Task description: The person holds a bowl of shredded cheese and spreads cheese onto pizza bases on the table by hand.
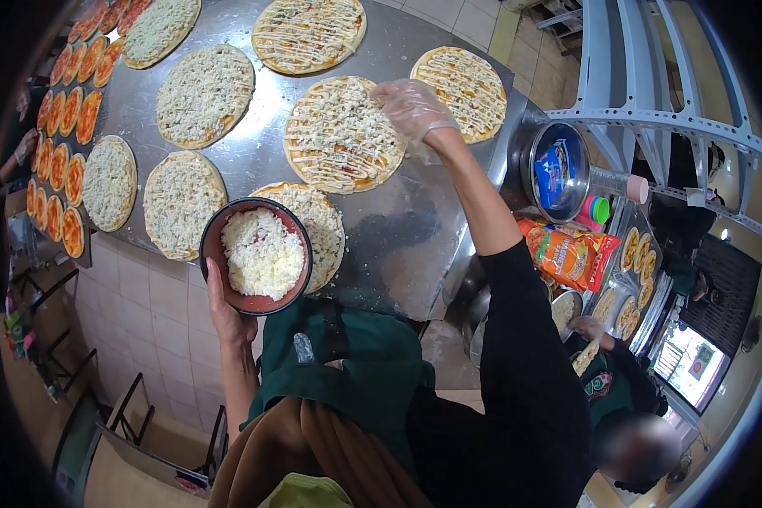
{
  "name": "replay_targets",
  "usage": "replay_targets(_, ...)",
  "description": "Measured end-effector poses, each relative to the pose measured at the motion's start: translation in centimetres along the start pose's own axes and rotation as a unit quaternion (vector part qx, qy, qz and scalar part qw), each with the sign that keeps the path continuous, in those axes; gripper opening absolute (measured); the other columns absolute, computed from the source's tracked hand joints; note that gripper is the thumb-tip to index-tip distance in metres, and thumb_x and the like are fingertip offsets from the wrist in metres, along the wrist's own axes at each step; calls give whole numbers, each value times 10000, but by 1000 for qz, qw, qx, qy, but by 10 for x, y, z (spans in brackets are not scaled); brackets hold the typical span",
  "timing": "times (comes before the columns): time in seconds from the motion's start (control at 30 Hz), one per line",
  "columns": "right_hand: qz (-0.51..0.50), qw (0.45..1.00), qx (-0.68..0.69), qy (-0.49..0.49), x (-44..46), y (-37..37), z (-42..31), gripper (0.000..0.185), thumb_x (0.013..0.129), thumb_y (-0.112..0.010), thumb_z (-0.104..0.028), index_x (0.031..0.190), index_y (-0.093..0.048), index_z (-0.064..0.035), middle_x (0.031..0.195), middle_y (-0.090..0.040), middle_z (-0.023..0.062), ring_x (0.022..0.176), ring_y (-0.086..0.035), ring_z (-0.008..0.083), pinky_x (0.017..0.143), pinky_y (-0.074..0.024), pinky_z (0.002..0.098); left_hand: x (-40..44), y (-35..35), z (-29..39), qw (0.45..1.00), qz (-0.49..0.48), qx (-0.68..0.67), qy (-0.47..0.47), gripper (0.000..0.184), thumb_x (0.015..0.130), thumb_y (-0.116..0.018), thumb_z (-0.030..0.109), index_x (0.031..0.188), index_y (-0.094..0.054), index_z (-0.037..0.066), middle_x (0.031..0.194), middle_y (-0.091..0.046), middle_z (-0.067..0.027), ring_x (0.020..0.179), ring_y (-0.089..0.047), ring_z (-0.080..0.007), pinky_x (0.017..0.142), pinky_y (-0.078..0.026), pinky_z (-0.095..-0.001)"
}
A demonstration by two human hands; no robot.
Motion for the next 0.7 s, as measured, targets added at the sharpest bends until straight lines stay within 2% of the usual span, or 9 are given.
replay_targets(0.07, 8, 999, -14, 28, -6, 3, 13, 234, 909, -575, -191, 1066, -688, -59, 834, -683, 128, 733, -635, 218, 704, -506, 348, -1, -1, 1, 1000, 1, -1, -1, 563, 1043, -373, 405, 1427, -363, -7, 1418, -454, -145, 1282, -481, -239, 1081, -399, -389)
replay_targets(0.17, 6, 995, 60, -75, -28, 0, 22, 223, 908, -577, -187, 1060, -681, -61, 757, -646, 112, 683, -608, 186, 665, -494, 334, 1, 1, 0, 1000, 2, -6, -2, 565, 1042, -375, 407, 1427, -363, -7, 1422, -450, -143, 1283, -480, -240, 1083, -397, -388)
replay_targets(0.27, -12, 995, -38, -87, -43, -3, 12, 213, 900, -578, -175, 1044, -678, -55, 719, -615, 95, 664, -588, 165, 646, -485, 327, 3, 1, 0, 1000, 4, 1, -2, 565, 1042, -374, 406, 1427, -364, -6, 1420, -453, -141, 1281, -482, -240, 1082, -399, -388)
replay_targets(0.37, -22, 996, 14, -80, -56, -15, 15, 214, 887, -571, -165, 1032, -672, -46, 738, -627, 117, 679, -599, 188, 652, -484, 339, 3, -2, 2, 1000, 2, 6, 1, 562, 1042, -372, 404, 1426, -366, -5, 1413, -462, -140, 1276, -488, -239, 1079, -402, -388)
replay_targets(0.47, 16, 995, 15, -92, -65, -17, 10, 204, 888, -571, -168, 1018, -672, -48, 779, -657, 131, 711, -623, 224, 671, -490, 349, 2, -6, 4, 1000, 1, 8, 3, 558, 1042, -370, 402, 1424, -370, -6, 1407, -469, -141, 1272, -494, -239, 1076, -405, -387)
replay_targets(0.57, -12, 997, -25, -72, -55, -11, 12, 195, 900, -586, -183, 1022, -676, -61, 844, -683, 137, 764, -646, 262, 705, -499, 365, 3, -7, 3, 1000, -5, 7, 2, 556, 1042, -373, 401, 1421, -374, -5, 1407, -471, -141, 1272, -495, -238, 1074, -408, -386)
replay_targets(0.7, 20, 998, -28, -45, -31, 1, 17, 214, 916, -583, -194, 1070, -680, -83, 902, -687, 138, 810, -657, 269, 747, -502, 370, 2, -7, 2, 1000, -9, 6, 6, 552, 1041, -382, 398, 1420, -377, -3, 1407, -471, -140, 1271, -495, -237, 1073, -409, -386)
Point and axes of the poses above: each hand's wrist, its own x-axis towards the middle knuckle, its own y-axis out of the back of the hand, z = x × y, the point moved 4 cm from there along x, towards the middle knuckle
